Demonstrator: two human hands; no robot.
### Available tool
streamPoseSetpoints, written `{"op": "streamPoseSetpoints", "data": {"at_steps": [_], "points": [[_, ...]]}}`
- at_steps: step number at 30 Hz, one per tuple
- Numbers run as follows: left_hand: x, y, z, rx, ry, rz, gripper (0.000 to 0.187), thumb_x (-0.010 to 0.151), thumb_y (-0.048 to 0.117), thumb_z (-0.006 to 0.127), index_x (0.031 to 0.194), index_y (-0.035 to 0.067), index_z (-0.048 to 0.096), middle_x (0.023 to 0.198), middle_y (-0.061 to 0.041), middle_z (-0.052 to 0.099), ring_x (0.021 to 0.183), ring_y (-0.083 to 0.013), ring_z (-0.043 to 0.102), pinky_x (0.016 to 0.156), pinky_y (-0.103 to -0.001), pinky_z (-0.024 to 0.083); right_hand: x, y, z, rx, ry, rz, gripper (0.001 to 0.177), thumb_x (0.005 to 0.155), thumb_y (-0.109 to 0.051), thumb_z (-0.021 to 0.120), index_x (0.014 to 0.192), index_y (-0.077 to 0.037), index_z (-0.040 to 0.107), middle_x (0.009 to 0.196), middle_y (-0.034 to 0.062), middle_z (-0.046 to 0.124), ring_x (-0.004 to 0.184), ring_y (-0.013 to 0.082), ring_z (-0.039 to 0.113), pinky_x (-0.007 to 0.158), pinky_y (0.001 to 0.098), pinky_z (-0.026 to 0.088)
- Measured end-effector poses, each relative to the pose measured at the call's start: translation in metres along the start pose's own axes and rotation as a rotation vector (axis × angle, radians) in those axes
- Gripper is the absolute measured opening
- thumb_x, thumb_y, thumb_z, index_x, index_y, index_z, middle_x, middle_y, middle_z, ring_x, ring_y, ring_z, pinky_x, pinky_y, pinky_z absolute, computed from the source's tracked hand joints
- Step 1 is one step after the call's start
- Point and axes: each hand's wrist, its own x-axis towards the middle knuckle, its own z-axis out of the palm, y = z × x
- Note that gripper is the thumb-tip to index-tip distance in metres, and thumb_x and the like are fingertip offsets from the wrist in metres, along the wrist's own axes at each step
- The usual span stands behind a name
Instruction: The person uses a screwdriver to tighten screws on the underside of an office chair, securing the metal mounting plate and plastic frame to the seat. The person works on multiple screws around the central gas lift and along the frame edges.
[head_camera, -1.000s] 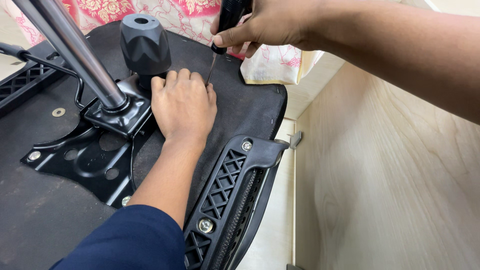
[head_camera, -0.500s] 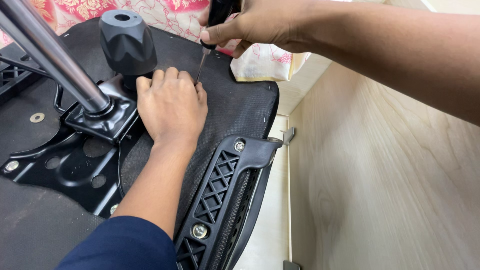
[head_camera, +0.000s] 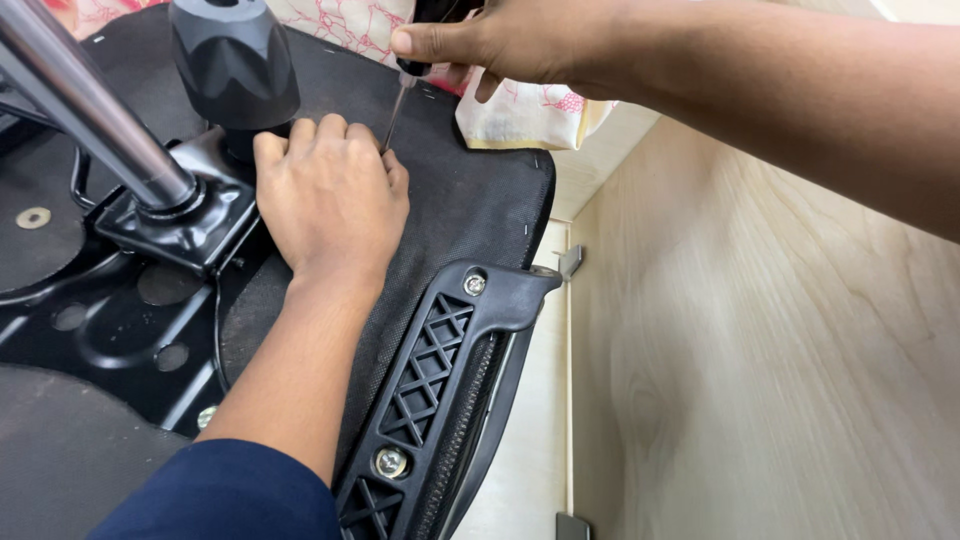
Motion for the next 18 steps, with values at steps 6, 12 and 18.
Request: {"op": "streamPoseSetpoints", "data": {"at_steps": [6,12,18], "points": [[-0.002,-0.001,0.003,-0.035,0.054,0.005,0.027,0.094,0.036,0.072,0.079,0.013,0.077,0.085,-0.003,0.071,0.088,-0.0196,0.065,0.085,-0.037,0.042,-0.006,0.003,-0.004,0.124,-0.099,-0.199,0.036,0.091,-0.031,0.077,0.119,-0.009,0.071,0.106,0.0076,0.075,0.085,0.0179,0.075,0.071,0.0279,0.064],[-0.003,0.000,0.001,-0.049,0.118,0.028,0.023,0.090,0.034,0.073,0.079,0.013,0.076,0.085,-0.004,0.070,0.088,-0.0211,0.066,0.084,-0.038,0.043,-0.005,0.005,-0.005,0.045,-0.058,-0.194,0.032,0.092,-0.027,0.081,0.111,-0.004,0.070,0.094,0.0086,0.075,0.081,0.0146,0.077,0.065,0.0278,0.066],[-0.001,0.002,-0.004,-0.080,0.111,0.014,0.024,0.085,0.034,0.075,0.076,0.012,0.076,0.082,-0.005,0.070,0.086,-0.0223,0.066,0.082,-0.039,0.044,-0.009,-0.004,-0.007,0.060,-0.061,-0.176,0.029,0.089,-0.022,0.082,0.108,-0.004,0.074,0.092,0.0094,0.077,0.077,0.0142,0.075,0.060,0.0278,0.064]]}}
